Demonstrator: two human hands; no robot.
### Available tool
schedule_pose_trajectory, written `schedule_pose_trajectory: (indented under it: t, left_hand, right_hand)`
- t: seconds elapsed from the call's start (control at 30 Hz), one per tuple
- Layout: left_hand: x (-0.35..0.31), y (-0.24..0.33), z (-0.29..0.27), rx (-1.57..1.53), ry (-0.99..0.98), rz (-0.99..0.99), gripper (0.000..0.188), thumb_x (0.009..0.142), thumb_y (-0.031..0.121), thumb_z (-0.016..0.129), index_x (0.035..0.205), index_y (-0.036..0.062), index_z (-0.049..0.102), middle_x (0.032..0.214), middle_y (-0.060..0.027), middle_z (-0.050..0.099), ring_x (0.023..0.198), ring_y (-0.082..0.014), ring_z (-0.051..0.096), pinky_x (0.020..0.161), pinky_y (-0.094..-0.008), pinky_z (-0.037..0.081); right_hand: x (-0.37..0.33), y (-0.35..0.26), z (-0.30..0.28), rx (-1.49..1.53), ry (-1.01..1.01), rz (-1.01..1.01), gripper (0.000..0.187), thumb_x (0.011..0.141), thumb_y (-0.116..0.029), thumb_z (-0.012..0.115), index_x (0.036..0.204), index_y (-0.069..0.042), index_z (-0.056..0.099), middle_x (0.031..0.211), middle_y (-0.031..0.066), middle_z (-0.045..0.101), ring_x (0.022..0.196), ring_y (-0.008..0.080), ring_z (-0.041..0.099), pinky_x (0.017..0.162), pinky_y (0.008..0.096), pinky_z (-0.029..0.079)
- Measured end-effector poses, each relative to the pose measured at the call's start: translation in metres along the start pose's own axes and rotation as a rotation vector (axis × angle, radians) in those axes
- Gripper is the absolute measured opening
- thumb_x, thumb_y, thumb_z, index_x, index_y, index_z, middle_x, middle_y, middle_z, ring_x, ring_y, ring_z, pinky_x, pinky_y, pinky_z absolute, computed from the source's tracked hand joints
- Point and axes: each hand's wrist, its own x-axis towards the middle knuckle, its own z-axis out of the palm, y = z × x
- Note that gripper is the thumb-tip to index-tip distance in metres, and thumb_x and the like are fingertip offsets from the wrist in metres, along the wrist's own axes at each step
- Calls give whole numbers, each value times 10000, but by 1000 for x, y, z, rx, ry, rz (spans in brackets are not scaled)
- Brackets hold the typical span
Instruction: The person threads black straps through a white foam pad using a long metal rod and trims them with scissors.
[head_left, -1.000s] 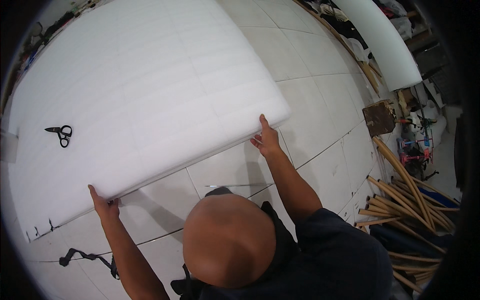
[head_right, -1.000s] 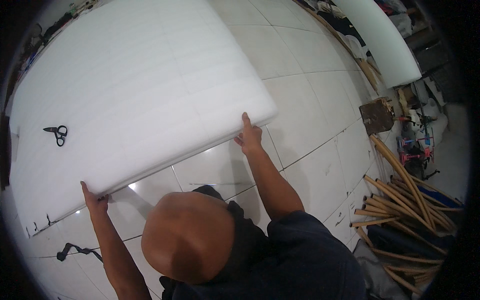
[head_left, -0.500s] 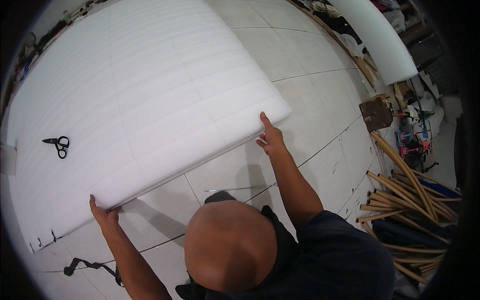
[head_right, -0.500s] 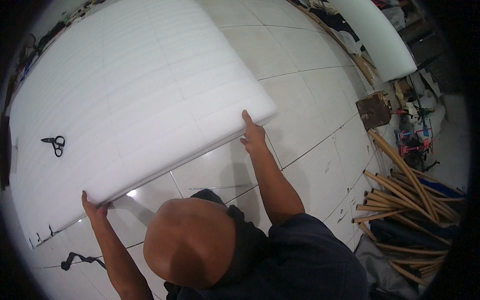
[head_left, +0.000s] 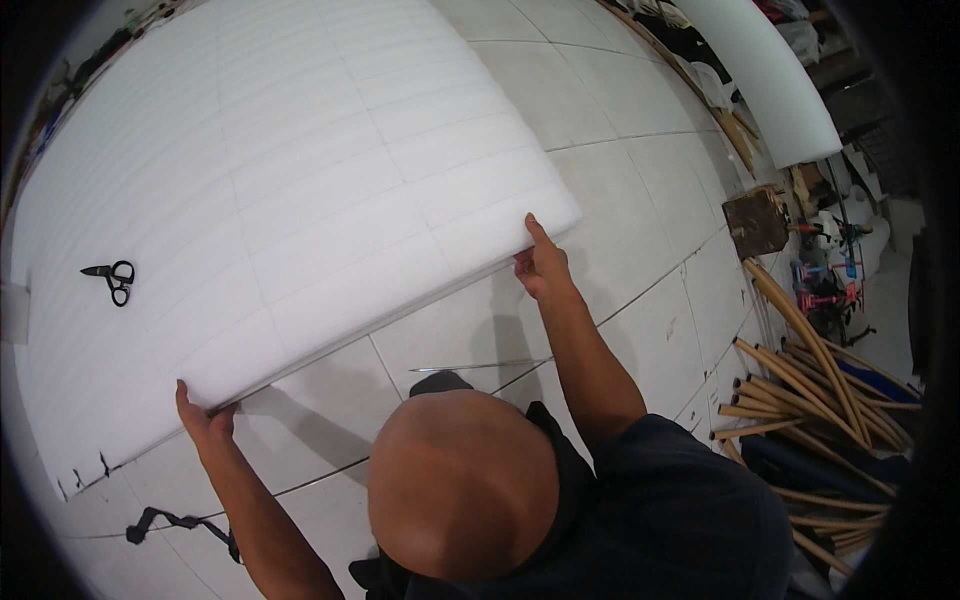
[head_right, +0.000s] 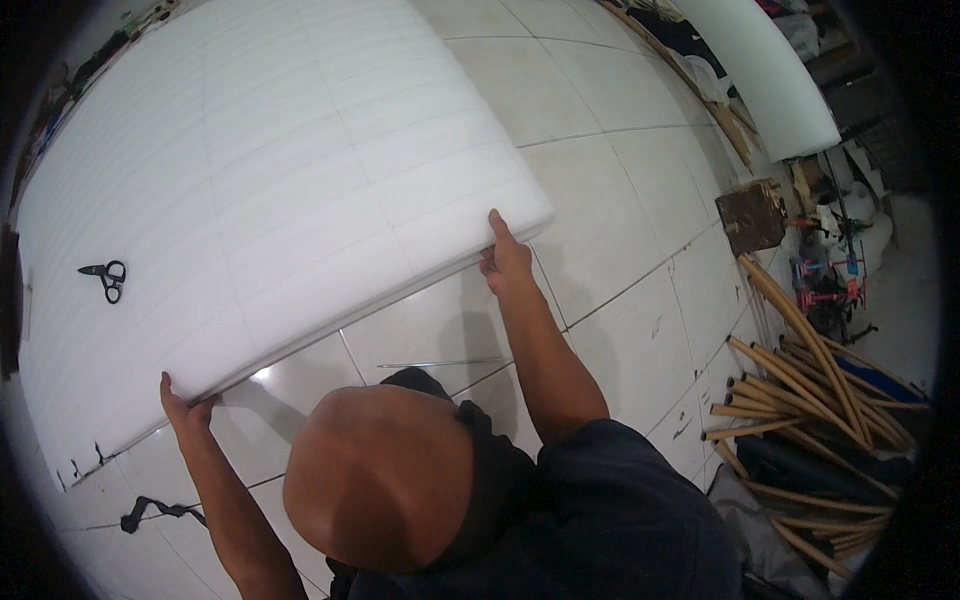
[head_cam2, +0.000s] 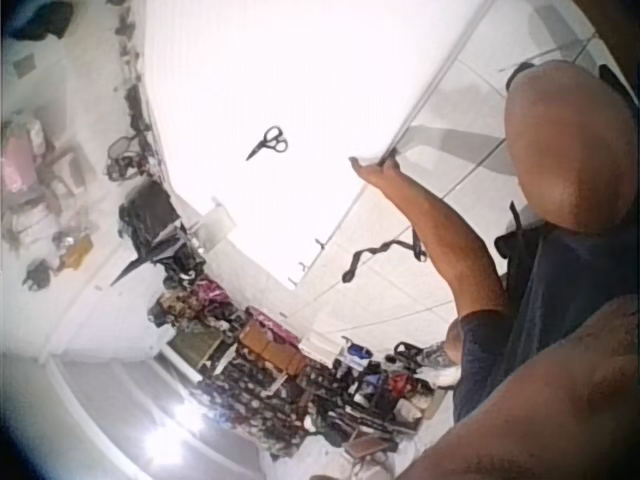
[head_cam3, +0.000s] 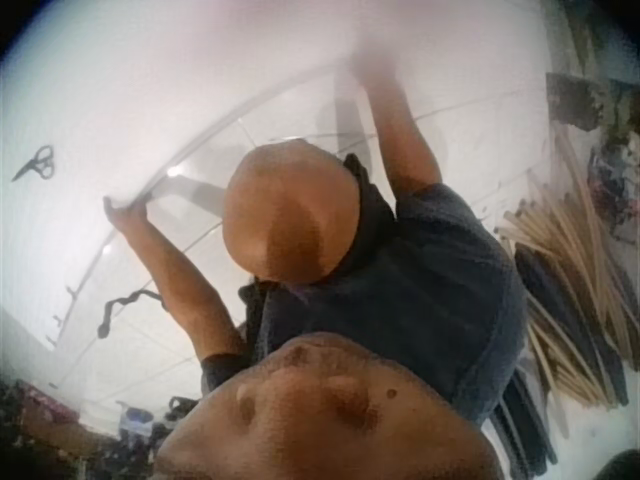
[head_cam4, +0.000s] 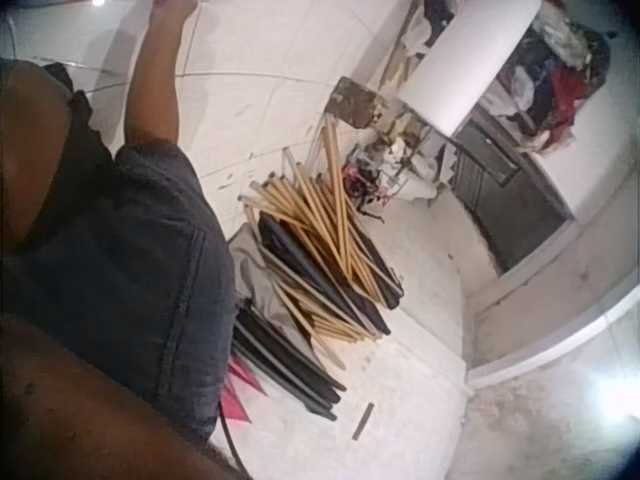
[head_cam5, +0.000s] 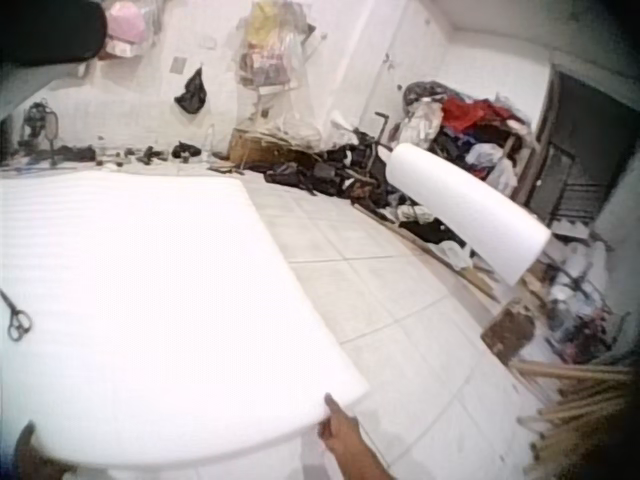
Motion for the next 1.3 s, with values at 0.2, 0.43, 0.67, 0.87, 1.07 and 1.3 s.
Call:
schedule_pose_trajectory:
  t: [0.2, 0.43, 0.67, 0.87, 1.07, 1.3]
  left_hand:
    - [0, 0, -5, 0, -27, -19, 752, 887, 486, 614, 1452, 59, 359, 1479, -190, 357, 1336, -388, 373, 1094, -599, 322]
    - [0, -1, -4, 27, -26, -9, 781, 879, 508, 619, 1458, 59, 348, 1495, -187, 329, 1358, -380, 339, 1102, -590, 313]
    - [0, -1, -6, 8, -42, -17, 840, 860, 548, 624, 1481, 76, 311, 1525, -195, 268, 1383, -394, 295, 1123, -614, 246]
    - [-1, -2, -4, 74, -8, 0, 851, 853, 553, 625, 1484, 82, 302, 1522, -203, 264, 1384, -394, 293, 1108, -616, 278]
    - [-4, 0, -3, 57, -23, -11, 785, 877, 531, 602, 1464, 82, 337, 1507, -188, 304, 1363, -388, 328, 1084, -612, 314]
    - [12, -1, -10, 26, -64, -24, 702, 920, 489, 561, 1450, 72, 366, 1479, -169, 379, 1358, -390, 353, 1088, -616, 297]
  right_hand:
    - [-7, 3, 0, -69, 17, -84, 572, 741, -483, 837, 1002, -49, 573, 880, 54, 512, 783, 168, 499, 634, 319, 437]
    - [-4, 11, -3, -218, 81, -205, 687, 754, -537, 806, 1075, -3, 515, 914, 52, 503, 826, 165, 494, 684, 327, 461]
    - [1, 0, -3, -256, 41, -221, 621, 774, -431, 824, 1085, -11, 489, 993, 83, 535, 879, 180, 525, 735, 329, 492]
    - [0, 16, 5, 189, -124, -168, 699, 800, -380, 815, 1237, 6, 431, 1167, 133, 523, 1071, 267, 528, 971, 454, 438]
    - [-10, 9, 12, 152, -150, -109, 782, 813, -385, 799, 1326, 23, 373, 1368, 178, 408, 1263, 319, 459, 1070, 508, 377]
    - [-3, 22, 16, 41, -227, -149, 765, 846, -335, 769, 1353, 34, 331, 1320, 170, 476, 1232, 299, 490, 990, 503, 451]
